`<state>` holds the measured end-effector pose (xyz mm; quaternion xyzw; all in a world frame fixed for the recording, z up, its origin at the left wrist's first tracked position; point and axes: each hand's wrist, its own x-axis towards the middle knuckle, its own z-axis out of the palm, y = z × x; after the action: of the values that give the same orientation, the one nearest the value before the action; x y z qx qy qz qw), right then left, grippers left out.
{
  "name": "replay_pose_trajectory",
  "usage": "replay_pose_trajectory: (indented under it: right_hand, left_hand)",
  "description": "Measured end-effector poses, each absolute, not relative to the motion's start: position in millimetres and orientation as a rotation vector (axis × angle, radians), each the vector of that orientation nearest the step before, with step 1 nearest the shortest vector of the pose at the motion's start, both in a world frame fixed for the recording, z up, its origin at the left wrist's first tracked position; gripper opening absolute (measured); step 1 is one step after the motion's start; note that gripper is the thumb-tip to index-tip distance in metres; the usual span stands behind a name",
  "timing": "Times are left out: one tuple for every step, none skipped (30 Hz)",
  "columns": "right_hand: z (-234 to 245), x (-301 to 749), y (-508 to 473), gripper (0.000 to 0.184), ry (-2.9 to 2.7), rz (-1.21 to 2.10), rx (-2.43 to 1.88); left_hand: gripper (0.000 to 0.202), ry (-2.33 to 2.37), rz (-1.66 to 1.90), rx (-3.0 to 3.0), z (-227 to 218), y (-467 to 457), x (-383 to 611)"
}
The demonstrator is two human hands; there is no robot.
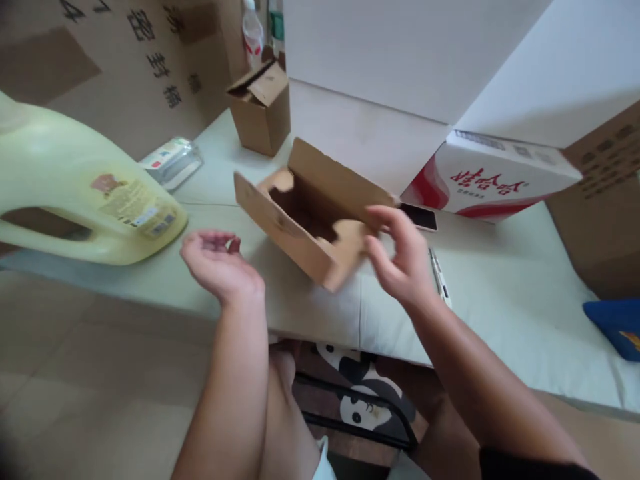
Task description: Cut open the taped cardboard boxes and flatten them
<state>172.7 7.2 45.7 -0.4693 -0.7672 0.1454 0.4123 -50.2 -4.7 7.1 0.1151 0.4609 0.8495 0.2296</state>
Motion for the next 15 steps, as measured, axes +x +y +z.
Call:
replay_pose_trajectory:
  right_hand:
    - [38,195,-9,0.030,-1.802,0.374,-1.239]
    - [31,214,-25,0.028,-1.688,0.351,-1.262]
    - [23,228,-38,0.028,-1.604,0.357,-1.274]
    - [16,239,-49,0.032,-1.542,0.392,-1.269]
    - [10,247,-58,0.040,-1.496,0.441,-1.257]
    - [5,253,-64,0.049,-1.460,0.500,-1.247]
    - [1,258,-67,0.055,-1.429,0.542,-1.236]
    - [-2,262,-69,0.055,-1.425,0.564,-1.226]
    - [-4,268,-69,0.048,-1.451,0.568,-1.215]
    - [-6,273,-69,0.036,-1.497,0.560,-1.192]
    - [-8,279,-68,0.029,-1.546,0.556,-1.156]
    - [-10,284,-68,0.031,-1.585,0.573,-1.114]
    - [-12,290,-67,0.036,-1.596,0.610,-1.075]
    - [-15,294,-65,0.038,-1.560,0.652,-1.040]
    - [-18,297,-64,0.038,-1.484,0.685,-1.020]
  left_hand:
    - [0.016,1.248,2.278,0.438,8,-5,-41]
    - [0.016,1.217,2.207,0.589,9,-5,-31]
    - [0.018,1.178,2.111,0.749,9,-5,-19]
    - [0.021,1.146,2.034,0.892,9,-4,-8]
    - [0.023,1.122,1.968,1.015,9,-3,4]
    - [0.023,1.110,1.913,1.111,8,-2,15]
    - [0.021,1.109,1.872,1.176,7,-1,24]
    - [0.018,1.111,1.840,1.212,6,1,32]
    - [0.018,1.112,1.813,1.225,6,3,38]
    - [0.023,1.109,1.790,1.228,7,5,42]
    - [0.029,1.107,1.764,1.228,8,7,45]
    - [0.030,1.106,1.744,1.244,9,10,46]
    - [0.026,1.112,1.703,1.289,10,12,47]
    - [0.020,1.133,1.628,1.341,11,14,47]
    - [0.016,1.162,1.589,1.371,11,17,47]
